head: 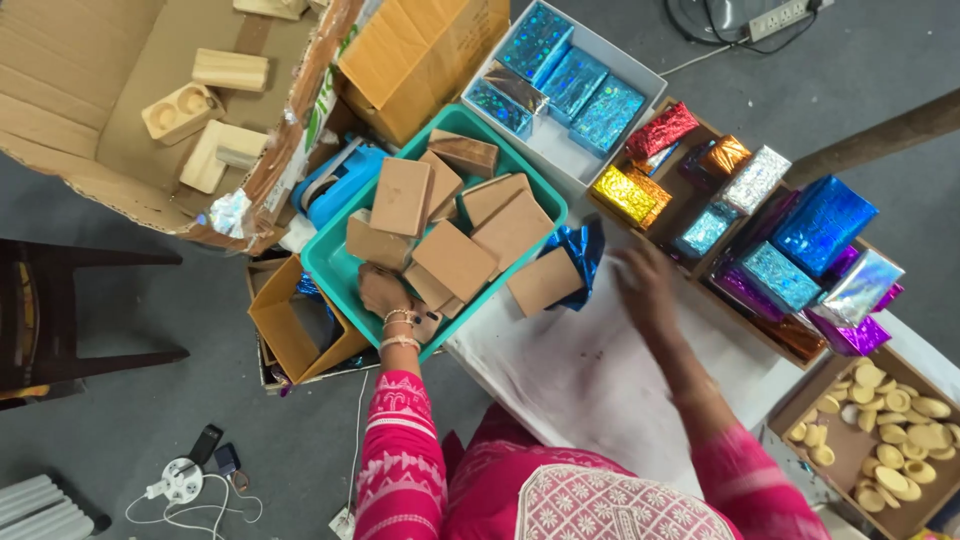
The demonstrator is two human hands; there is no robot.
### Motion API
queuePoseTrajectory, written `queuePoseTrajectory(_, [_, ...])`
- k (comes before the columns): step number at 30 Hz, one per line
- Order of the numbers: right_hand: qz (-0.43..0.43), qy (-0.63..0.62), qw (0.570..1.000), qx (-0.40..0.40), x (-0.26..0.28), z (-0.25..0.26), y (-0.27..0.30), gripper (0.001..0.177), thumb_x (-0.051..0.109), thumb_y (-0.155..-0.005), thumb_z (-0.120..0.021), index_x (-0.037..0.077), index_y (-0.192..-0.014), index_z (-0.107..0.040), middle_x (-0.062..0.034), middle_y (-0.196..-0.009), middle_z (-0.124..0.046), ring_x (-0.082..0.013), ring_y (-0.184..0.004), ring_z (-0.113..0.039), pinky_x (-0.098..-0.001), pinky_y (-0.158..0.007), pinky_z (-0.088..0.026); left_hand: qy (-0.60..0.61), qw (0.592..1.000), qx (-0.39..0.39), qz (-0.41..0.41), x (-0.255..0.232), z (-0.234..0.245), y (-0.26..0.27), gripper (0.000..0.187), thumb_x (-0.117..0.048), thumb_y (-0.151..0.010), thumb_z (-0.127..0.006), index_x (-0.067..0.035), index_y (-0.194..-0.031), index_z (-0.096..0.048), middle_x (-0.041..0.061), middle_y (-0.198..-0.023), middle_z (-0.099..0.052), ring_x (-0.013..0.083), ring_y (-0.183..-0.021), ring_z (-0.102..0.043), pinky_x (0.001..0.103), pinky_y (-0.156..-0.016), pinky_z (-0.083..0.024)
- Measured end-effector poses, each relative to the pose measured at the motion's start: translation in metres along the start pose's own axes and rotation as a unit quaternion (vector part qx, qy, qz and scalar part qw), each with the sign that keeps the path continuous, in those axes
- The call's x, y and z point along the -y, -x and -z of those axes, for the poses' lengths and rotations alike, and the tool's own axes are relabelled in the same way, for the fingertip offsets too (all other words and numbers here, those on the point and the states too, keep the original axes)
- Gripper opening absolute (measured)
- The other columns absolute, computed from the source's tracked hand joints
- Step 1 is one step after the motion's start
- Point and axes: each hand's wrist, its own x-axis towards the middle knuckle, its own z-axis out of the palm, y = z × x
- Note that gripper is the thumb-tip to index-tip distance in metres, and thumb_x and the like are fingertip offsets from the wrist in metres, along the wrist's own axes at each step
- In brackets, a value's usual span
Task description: The person wraps small wooden items in shiny metallic paper. They pick up a wooden item, place it on a sheet of blue foil, and fold the paper around it to create a wrapped package. The wrapped items are placed into a container.
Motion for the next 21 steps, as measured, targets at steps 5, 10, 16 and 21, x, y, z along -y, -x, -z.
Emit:
queuePoseTrajectory(5, [0.080, -0.128, 0.983, 0.104, 0.093, -0.101, -0.111, 0.021, 0.016, -0.096, -0.069, 0.011, -0.116, -0.068, -0.0130, -0.117, -0.064, -0.0357, -0.114, -0.061, -0.0437, -0.095, -0.052, -0.034, 0.999, 0.006, 0.001, 0.004, -0.014, -0.005, 0.016, -0.020, -0.098, -0.058, -0.006, -0.106, -0.062, 0.019, -0.097, -0.073, 0.0430, -0.086, -0.070, 0.056, -0.070, -0.056])
queuePoseTrajectory(10, [0.075, -0.149, 0.970, 0.175, 0.138, -0.192, -0.144, 0.035, 0.019, -0.098, -0.068, 0.013, -0.131, -0.059, -0.0154, -0.127, -0.060, -0.0394, -0.118, -0.058, -0.0502, -0.097, -0.050, 0.040, 0.999, 0.015, 0.000, 0.012, -0.013, -0.005, 0.018, -0.018, -0.099, -0.056, -0.010, -0.109, -0.068, 0.015, -0.106, -0.073, 0.0415, -0.095, -0.069, 0.056, -0.075, -0.055])
queuePoseTrajectory(16, [0.205, -0.033, 0.961, 0.183, 0.174, -0.238, -0.128, 0.071, 0.031, -0.076, -0.082, 0.019, -0.140, -0.055, -0.0249, -0.145, -0.040, -0.0485, -0.114, -0.051, -0.0558, -0.099, -0.048, 0.097, 0.989, 0.057, 0.097, -0.001, 0.005, -0.004, 0.030, -0.022, -0.098, -0.050, -0.014, -0.115, -0.073, 0.010, -0.115, -0.072, 0.0389, -0.102, -0.068, 0.056, -0.082, -0.053])
queuePoseTrajectory(21, [0.155, -0.003, 0.960, 0.232, 0.182, -0.241, -0.127, 0.079, 0.033, -0.070, -0.087, 0.014, -0.137, -0.051, -0.0291, -0.154, -0.030, -0.0510, -0.115, -0.050, -0.0569, -0.097, -0.049, 0.158, 0.987, 0.004, 0.036, 0.040, -0.044, -0.019, 0.034, -0.027, -0.102, -0.047, -0.006, -0.112, -0.072, 0.016, -0.118, -0.070, 0.0413, -0.101, -0.066, 0.054, -0.084, -0.052])
